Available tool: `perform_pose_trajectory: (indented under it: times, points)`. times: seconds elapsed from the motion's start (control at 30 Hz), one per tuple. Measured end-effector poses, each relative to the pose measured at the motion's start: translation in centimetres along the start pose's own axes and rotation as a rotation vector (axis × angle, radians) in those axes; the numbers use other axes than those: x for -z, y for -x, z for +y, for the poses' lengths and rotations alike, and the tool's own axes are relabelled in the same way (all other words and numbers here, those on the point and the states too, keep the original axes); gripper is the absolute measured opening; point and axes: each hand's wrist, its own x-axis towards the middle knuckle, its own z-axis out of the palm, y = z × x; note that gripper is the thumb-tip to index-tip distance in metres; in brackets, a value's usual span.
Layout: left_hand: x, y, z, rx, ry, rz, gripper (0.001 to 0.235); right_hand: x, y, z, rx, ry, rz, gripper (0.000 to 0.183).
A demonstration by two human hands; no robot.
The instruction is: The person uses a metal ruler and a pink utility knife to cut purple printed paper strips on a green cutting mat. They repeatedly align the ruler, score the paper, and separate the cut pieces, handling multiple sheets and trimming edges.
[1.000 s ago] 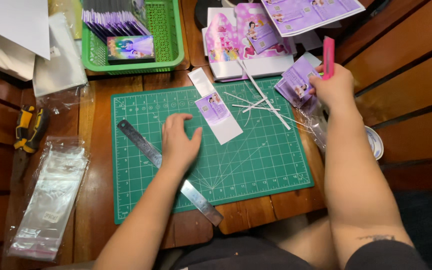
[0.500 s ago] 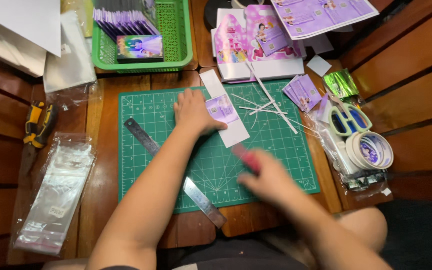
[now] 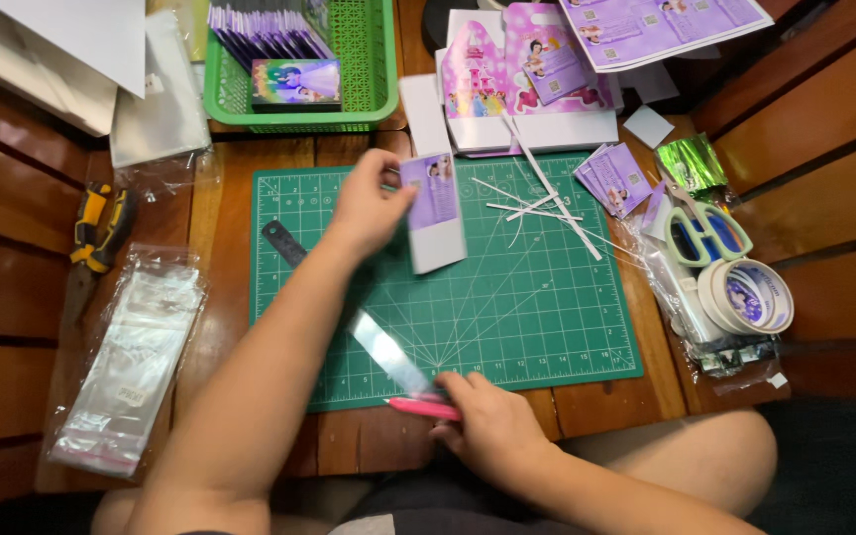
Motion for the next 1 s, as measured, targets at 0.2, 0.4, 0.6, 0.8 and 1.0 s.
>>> perform_pose_trajectory:
  times: [0.2, 0.4, 0.6, 0.8, 1.0]
  points:
    - [7.5, 6.7, 0.9, -0.109, 0.014, 0.338, 0.017, 1.0, 0.1, -0.7, -0.101, 0.015, -0.066, 0.056]
    - [12.2, 14.6, 5.1, 0.507, -0.012, 0.376, 0.020, 3.4, -0.5, -0.5, -0.218, -0.193, -0.149, 0.024]
    - [14.0, 14.2, 0.1, 0.369, -0.046, 0.369, 0.023, 2.5, 0.1, 6.7, -0.269, -0.951, -0.291, 0.064]
    - [10.3, 8.3, -2.7, 0.251, -0.055, 0.212, 0.031, 2.8, 3.9, 12.5, -0.184, -1.497, -0.226, 0.033]
    - [4.3, 4.1, -0.6, 0.186, -0.335, 0.007, 0.021, 2.9, 6.3, 14.5, -0.155, -1.519, -0.119, 0.041]
